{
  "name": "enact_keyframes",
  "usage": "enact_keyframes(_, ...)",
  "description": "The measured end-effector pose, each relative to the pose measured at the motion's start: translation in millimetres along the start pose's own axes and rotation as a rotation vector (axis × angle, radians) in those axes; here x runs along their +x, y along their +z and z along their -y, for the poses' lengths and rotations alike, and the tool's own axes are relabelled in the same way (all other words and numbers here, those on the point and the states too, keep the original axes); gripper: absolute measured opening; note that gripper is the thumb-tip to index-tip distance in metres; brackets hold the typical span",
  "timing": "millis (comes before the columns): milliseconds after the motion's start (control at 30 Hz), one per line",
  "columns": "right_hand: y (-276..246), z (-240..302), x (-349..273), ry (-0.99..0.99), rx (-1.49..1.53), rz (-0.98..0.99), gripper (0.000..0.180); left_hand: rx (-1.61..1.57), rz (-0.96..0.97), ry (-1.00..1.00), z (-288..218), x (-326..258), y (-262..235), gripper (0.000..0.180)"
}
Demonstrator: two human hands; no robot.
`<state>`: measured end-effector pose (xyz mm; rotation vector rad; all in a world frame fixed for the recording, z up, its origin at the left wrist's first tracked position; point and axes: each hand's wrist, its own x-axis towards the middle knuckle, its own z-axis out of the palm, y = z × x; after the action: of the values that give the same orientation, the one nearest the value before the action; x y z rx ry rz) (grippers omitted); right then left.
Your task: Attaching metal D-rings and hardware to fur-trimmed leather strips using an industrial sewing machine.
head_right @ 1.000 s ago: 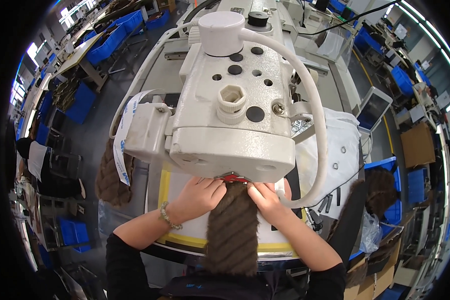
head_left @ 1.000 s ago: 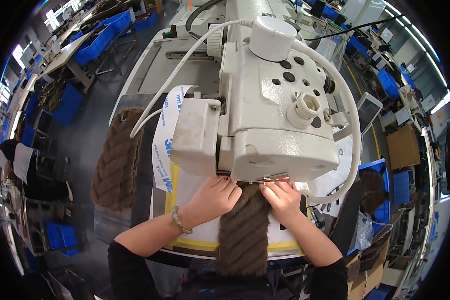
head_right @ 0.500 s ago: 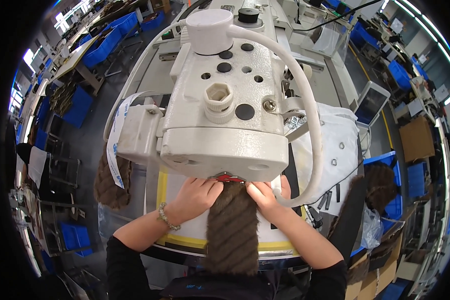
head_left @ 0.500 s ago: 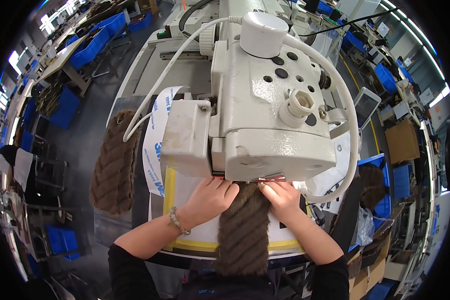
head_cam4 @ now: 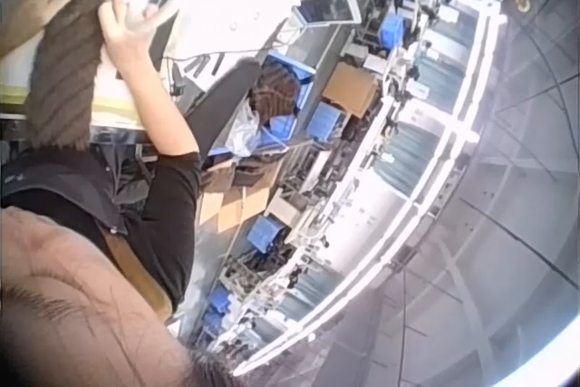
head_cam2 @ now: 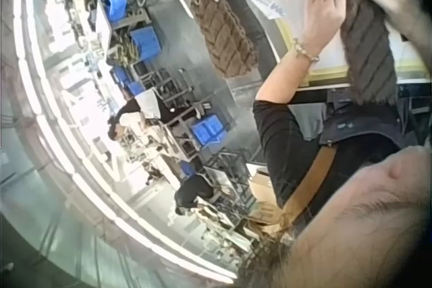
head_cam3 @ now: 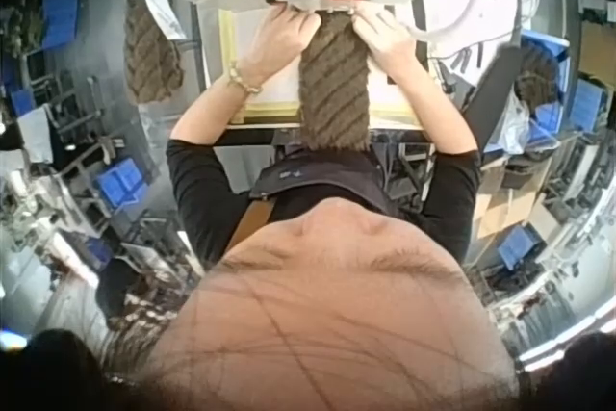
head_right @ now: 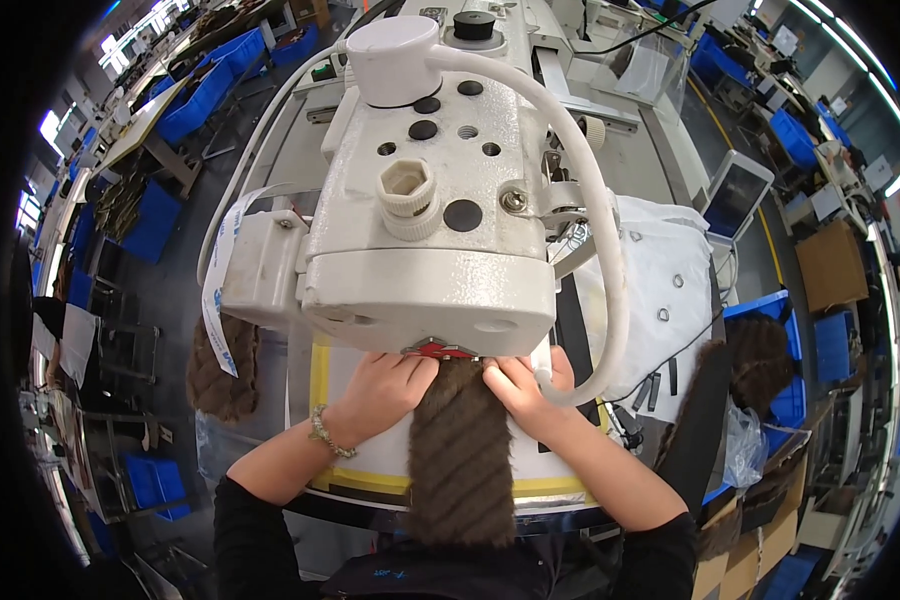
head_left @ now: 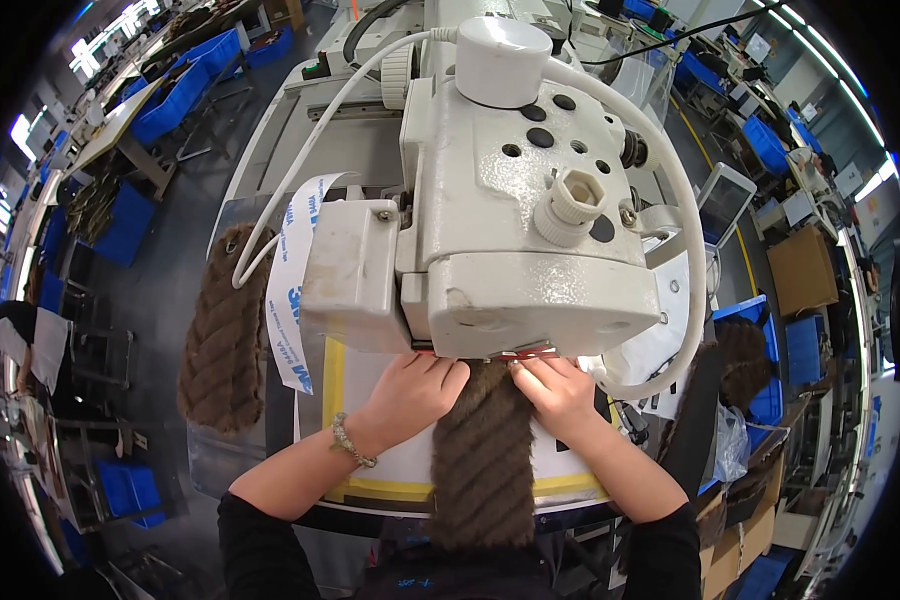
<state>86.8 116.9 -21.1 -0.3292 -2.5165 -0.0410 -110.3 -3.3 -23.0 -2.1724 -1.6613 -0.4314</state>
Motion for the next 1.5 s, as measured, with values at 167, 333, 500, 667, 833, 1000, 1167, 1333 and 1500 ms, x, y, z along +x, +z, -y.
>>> enact_keyframes(167,-2,0,-2,0.021,0.026,0.034,0.02,-0.044,0.007,0.013,1,0,2,0.01)
enact_keyframes(333,0,-2,-3,0.024,0.031,0.03,0.023,-0.049,-0.02,0.014,3,1,2,0.01)
enact_keyframes(500,0,-1,-5,0.03,0.027,0.056,0.023,-0.071,-0.012,0.005,3,0,3,0.01)
enact_keyframes(667,10,-7,-8,-0.023,0.041,-0.035,0.031,-0.063,-0.021,0.006,2,2,2,0.01)
enact_keyframes(833,9,-7,-8,-0.017,0.061,-0.042,0.029,-0.057,-0.011,0.01,2,2,1,0.011)
enact_keyframes(1000,3,-1,-11,0.014,-0.008,0.089,0.022,-0.053,-0.011,0.024,0,0,3,0.009)
enact_keyframes(1167,-11,0,-8,-0.076,-0.072,0.197,0.026,-0.072,0.093,0.048,-9,-1,-9,0.005)
enact_keyframes(1333,-29,11,-23,-0.197,-0.031,0.219,0.037,-0.173,0.251,-0.01,-17,-6,-40,0.035)
enact_keyframes(1500,-34,22,-34,-0.279,0.008,0.234,0.041,-0.386,0.381,-0.008,-23,19,-50,0.039)
